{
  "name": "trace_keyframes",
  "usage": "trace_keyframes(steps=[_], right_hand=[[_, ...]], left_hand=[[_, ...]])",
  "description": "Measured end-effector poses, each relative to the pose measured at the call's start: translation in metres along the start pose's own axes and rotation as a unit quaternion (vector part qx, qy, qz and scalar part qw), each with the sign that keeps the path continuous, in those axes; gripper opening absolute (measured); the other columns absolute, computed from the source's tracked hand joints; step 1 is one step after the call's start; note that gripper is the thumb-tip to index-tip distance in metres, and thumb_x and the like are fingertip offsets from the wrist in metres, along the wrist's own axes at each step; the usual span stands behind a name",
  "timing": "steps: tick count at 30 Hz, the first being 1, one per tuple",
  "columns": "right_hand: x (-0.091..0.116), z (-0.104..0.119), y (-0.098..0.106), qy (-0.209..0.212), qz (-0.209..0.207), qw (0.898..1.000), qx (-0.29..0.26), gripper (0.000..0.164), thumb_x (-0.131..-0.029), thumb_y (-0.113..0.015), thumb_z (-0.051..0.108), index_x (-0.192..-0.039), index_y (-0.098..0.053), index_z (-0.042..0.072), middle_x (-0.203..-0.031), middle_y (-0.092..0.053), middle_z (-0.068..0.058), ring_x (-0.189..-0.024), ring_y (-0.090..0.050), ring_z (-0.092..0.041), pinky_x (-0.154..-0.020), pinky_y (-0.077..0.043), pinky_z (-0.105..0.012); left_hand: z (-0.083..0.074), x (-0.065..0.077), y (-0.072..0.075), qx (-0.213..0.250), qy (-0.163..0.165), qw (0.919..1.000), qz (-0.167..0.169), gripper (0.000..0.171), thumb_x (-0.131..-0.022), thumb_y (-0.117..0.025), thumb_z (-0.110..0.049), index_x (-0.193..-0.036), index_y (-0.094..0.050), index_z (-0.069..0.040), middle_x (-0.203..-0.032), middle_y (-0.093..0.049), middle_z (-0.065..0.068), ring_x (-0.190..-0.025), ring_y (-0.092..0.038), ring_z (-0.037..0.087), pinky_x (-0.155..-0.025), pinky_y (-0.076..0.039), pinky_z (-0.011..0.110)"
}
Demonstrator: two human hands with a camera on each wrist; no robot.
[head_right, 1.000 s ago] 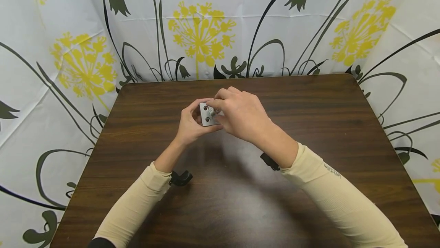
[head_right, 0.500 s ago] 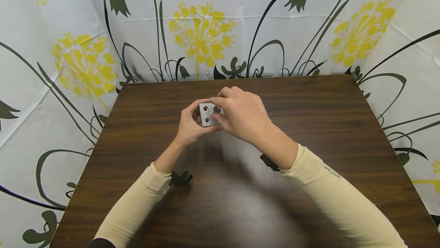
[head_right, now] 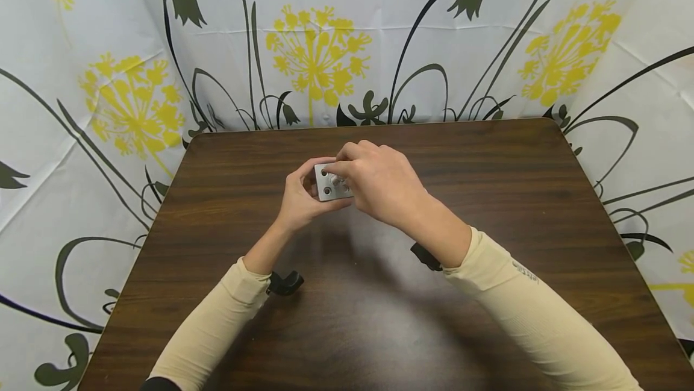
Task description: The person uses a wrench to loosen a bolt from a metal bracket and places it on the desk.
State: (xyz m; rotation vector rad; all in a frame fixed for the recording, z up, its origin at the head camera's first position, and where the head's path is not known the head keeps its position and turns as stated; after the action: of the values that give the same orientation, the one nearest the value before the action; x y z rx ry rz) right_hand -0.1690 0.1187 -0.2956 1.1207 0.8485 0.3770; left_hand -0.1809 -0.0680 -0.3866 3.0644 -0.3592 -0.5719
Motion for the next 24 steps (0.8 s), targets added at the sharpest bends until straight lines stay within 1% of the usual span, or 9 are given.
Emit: trace_keyframes(steps=[2,4,8,12,15,17,19,21,24], right_hand=[[0.0,0.0,0.0,-0.011,-0.002,1.0,0.008,0.03,-0.085,-0.075,0.011,-0.114,-0.075,0.019,-0.1,-0.068,0.002,-0.078,-0.061,-0.018,-0.057,-0.05,-0.036],[0.0,0.001,-0.001,-0.026,-0.011,0.999,0.017,0.027,-0.085,-0.078,0.022,-0.112,-0.076,0.019,-0.094,-0.068,0.003,-0.071,-0.06,-0.016,-0.052,-0.048,-0.035],[0.0,0.001,-0.004,-0.058,-0.034,0.997,0.029,0.027,-0.086,-0.076,0.038,-0.104,-0.078,0.018,-0.083,-0.069,0.005,-0.063,-0.059,-0.013,-0.046,-0.044,-0.034],[-0.001,0.001,-0.005,-0.071,-0.026,0.997,0.024,0.021,-0.088,-0.075,0.036,-0.099,-0.078,0.019,-0.079,-0.068,0.006,-0.062,-0.058,-0.013,-0.046,-0.043,-0.034],[-0.001,0.001,-0.004,-0.051,-0.006,0.999,0.01,0.017,-0.087,-0.076,0.023,-0.104,-0.078,0.02,-0.088,-0.068,0.005,-0.073,-0.06,-0.015,-0.052,-0.048,-0.035],[0.0,0.001,-0.002,-0.032,0.001,0.999,0.001,0.026,-0.084,-0.078,0.014,-0.11,-0.077,0.019,-0.098,-0.067,0.003,-0.082,-0.06,-0.017,-0.057,-0.05,-0.035],[0.0,0.001,-0.001,-0.024,0.003,1.0,0.0,0.032,-0.083,-0.079,0.015,-0.114,-0.075,0.02,-0.103,-0.067,0.002,-0.086,-0.06,-0.018,-0.059,-0.051,-0.036],[0.0,0.001,-0.001,-0.029,-0.006,0.999,0.012,0.031,-0.084,-0.079,0.022,-0.115,-0.075,0.019,-0.099,-0.067,0.002,-0.081,-0.06,-0.018,-0.056,-0.05,-0.036],[-0.002,0.001,-0.002,-0.057,-0.02,0.998,0.029,0.028,-0.086,-0.076,0.036,-0.109,-0.077,0.02,-0.089,-0.069,0.004,-0.07,-0.06,-0.015,-0.049,-0.046,-0.035]], left_hand=[[0.0,0.0,0.0,0.001,-0.004,1.0,0.003,0.067,-0.064,-0.083,0.016,-0.125,-0.057,0.008,-0.112,-0.063,0.011,-0.088,-0.064,0.018,-0.073,-0.056,0.031],[0.006,-0.001,0.001,0.001,-0.007,1.0,0.005,0.068,-0.064,-0.082,0.017,-0.126,-0.057,0.008,-0.113,-0.062,0.013,-0.089,-0.064,0.019,-0.073,-0.056,0.031],[0.02,-0.002,0.003,-0.001,-0.014,0.9999,0.003,0.07,-0.062,-0.083,0.018,-0.127,-0.058,0.004,-0.115,-0.062,0.017,-0.09,-0.064,0.019,-0.073,-0.056,0.03],[0.028,-0.003,0.004,-0.001,-0.019,0.9998,0.003,0.071,-0.063,-0.085,0.014,-0.127,-0.059,0.0,-0.115,-0.062,0.018,-0.089,-0.065,0.021,-0.072,-0.057,0.031],[0.03,-0.003,0.004,0.001,-0.018,0.9998,0.003,0.07,-0.063,-0.087,0.011,-0.127,-0.06,-0.002,-0.114,-0.062,0.015,-0.088,-0.065,0.024,-0.072,-0.057,0.034],[0.03,-0.003,0.005,0.002,-0.017,0.9999,0.002,0.071,-0.063,-0.087,0.011,-0.127,-0.06,-0.002,-0.114,-0.062,0.012,-0.088,-0.065,0.024,-0.072,-0.057,0.033],[0.026,-0.003,0.004,0.002,-0.014,0.9999,0.0,0.071,-0.063,-0.086,0.012,-0.127,-0.06,-0.002,-0.114,-0.062,0.011,-0.089,-0.065,0.023,-0.073,-0.057,0.033],[0.018,-0.002,0.003,0.002,-0.012,0.9999,0.0,0.07,-0.063,-0.085,0.015,-0.126,-0.059,0.001,-0.114,-0.062,0.011,-0.089,-0.064,0.021,-0.073,-0.057,0.032],[0.005,-0.001,0.001,-0.001,-0.009,1.0,0.0,0.068,-0.063,-0.083,0.017,-0.125,-0.058,0.006,-0.113,-0.062,0.014,-0.089,-0.064,0.019,-0.073,-0.056,0.031]])
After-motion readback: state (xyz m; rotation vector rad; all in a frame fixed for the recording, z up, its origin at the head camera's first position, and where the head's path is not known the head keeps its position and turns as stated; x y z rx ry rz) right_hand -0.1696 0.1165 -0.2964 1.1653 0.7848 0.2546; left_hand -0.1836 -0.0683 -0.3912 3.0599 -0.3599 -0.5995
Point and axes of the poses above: each hand's wrist, its own x-axis away from the middle knuckle, its own y-axis out of the back of the hand, z = x × y, the point moved 1 cm from there along -x, towards the middle knuckle
